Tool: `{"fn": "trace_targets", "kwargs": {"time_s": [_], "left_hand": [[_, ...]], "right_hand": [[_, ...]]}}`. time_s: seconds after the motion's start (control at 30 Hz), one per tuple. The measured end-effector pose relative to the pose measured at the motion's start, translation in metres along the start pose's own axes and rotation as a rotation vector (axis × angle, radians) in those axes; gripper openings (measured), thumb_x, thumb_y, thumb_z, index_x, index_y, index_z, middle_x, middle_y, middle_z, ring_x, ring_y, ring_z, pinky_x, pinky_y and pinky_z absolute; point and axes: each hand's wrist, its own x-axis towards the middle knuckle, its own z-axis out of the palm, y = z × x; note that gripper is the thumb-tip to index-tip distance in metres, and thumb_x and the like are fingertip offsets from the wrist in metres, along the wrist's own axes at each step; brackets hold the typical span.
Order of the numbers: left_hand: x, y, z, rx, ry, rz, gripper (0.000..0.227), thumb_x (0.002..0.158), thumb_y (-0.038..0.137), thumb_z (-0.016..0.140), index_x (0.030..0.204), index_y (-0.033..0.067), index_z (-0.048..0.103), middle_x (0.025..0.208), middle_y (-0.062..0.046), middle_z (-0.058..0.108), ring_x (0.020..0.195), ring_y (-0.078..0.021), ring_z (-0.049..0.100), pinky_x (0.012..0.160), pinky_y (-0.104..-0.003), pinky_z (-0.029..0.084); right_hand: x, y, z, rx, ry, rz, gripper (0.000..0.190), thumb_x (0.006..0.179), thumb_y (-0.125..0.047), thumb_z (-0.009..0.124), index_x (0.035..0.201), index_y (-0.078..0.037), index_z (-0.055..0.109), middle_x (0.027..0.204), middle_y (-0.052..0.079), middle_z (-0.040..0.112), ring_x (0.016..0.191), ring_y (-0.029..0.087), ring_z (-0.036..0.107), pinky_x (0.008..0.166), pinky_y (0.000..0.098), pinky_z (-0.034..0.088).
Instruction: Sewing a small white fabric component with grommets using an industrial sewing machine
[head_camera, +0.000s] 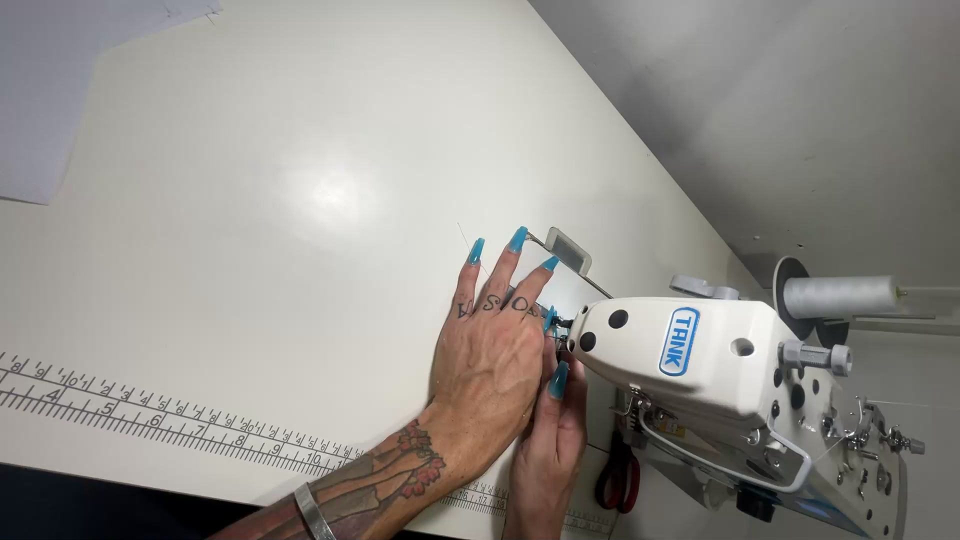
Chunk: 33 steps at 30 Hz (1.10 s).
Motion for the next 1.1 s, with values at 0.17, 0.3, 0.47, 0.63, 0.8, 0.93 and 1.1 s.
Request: {"fn": "trace_targets", "kwargs": {"time_s": [0.17,0.3,0.47,0.63,0.8,0.93,1.1], "left_hand": [[0.001,0.0,-0.004,0.007,-0.01,0.02,0.035,0.079,0.02,0.032,0.075,0.0074,0.064,0.122,-0.004,0.047,0.128,-0.0311,0.023,0.105,-0.049,0.011],[0.0,0.001,-0.005,0.007,0.005,0.022,0.034,0.078,0.02,0.034,0.075,0.0061,0.064,0.123,-0.005,0.047,0.127,-0.0321,0.024,0.105,-0.049,0.012],[-0.002,0.001,0.0,0.026,0.005,0.017,0.034,0.08,0.021,0.032,0.082,0.0064,0.063,0.125,-0.004,0.045,0.129,-0.0314,0.021,0.105,-0.049,0.011],[-0.001,0.004,-0.002,0.018,0.037,0.036,0.034,0.08,0.019,0.033,0.084,0.0034,0.063,0.124,-0.004,0.046,0.128,-0.0312,0.023,0.105,-0.05,0.013],[-0.001,0.009,-0.008,0.02,-0.038,0.01,0.033,0.081,0.02,0.034,0.078,0.0067,0.064,0.127,-0.003,0.044,0.129,-0.031,0.02,0.104,-0.051,0.011],[0.001,0.018,-0.014,0.099,-0.104,0.019,0.036,0.079,0.028,0.036,0.087,0.0077,0.064,0.129,-0.004,0.043,0.128,-0.0325,0.024,0.102,-0.052,0.015],[-0.003,0.028,-0.017,0.08,-0.056,0.061,0.031,0.085,0.02,0.033,0.107,0.012,0.055,0.125,-0.01,0.046,0.124,-0.0382,0.029,0.102,-0.055,0.012]], "right_hand": [[0.0,0.0,0.0,0.008,-0.008,-0.01,0.038,0.085,-0.022,0.037,0.116,-0.005,0.052,0.119,0.006,0.056,0.112,0.014,0.051,0.096,0.0254,0.037],[0.004,0.01,-0.005,-0.046,-0.055,-0.126,0.038,0.087,-0.023,0.035,0.117,-0.005,0.05,0.12,0.007,0.054,0.113,0.015,0.049,0.098,0.0265,0.035],[0.002,0.006,-0.004,-0.05,-0.044,-0.068,0.038,0.086,-0.023,0.036,0.116,-0.006,0.051,0.118,0.006,0.056,0.111,0.014,0.05,0.096,0.0252,0.037],[0.001,0.001,-0.004,-0.091,-0.032,-0.082,0.038,0.086,-0.024,0.035,0.116,-0.007,0.051,0.118,0.006,0.056,0.111,0.014,0.05,0.096,0.0247,0.036],[-0.002,-0.006,-0.005,-0.009,-0.053,-0.059,0.036,0.086,-0.023,0.036,0.115,-0.007,0.05,0.119,0.006,0.056,0.111,0.014,0.051,0.096,0.0256,0.038],[0.001,-0.002,-0.015,-0.032,-0.067,-0.121,0.036,0.086,-0.024,0.036,0.116,-0.007,0.047,0.118,0.007,0.055,0.11,0.016,0.051,0.095,0.0266,0.039],[0.004,0.009,-0.029,-0.163,0.0,-0.196,0.034,0.087,-0.021,0.037,0.115,-0.005,0.049,0.123,0.006,0.045,0.118,0.017,0.042,0.1,0.0289,0.031]]}}
